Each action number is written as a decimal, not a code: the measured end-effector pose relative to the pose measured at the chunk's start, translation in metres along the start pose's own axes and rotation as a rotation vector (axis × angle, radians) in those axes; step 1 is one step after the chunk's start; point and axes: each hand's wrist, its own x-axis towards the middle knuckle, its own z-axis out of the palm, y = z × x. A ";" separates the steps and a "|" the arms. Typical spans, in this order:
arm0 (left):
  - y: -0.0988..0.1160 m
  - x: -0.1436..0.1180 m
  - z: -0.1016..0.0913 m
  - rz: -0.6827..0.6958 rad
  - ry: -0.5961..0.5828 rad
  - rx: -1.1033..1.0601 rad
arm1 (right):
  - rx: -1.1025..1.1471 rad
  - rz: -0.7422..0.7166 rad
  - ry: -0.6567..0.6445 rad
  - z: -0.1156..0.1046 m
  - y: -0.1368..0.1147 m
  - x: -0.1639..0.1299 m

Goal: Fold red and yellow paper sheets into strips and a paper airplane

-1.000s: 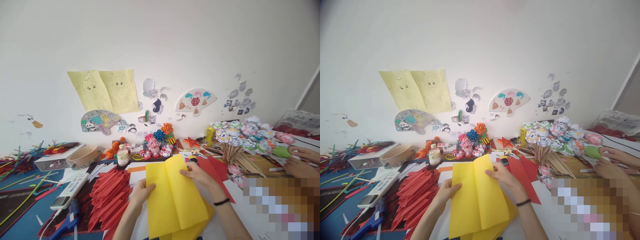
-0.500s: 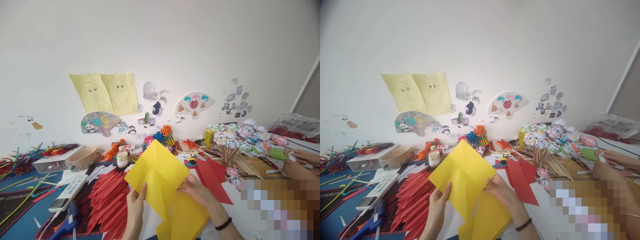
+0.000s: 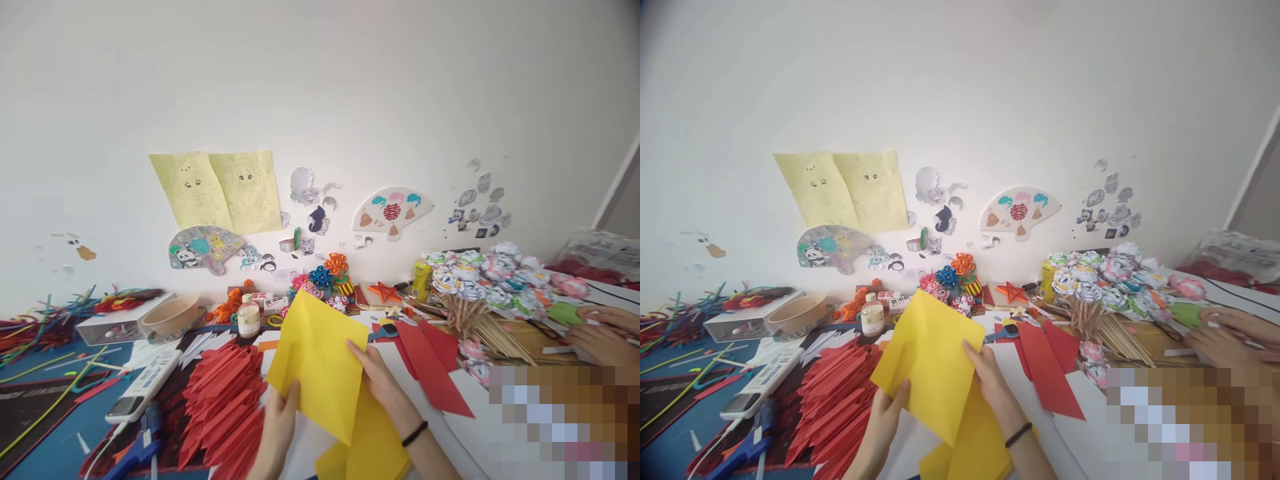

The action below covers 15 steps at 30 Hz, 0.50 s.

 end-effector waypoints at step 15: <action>0.010 -0.004 -0.005 -0.344 -0.033 -0.512 | 0.102 0.015 -0.166 0.004 -0.005 -0.010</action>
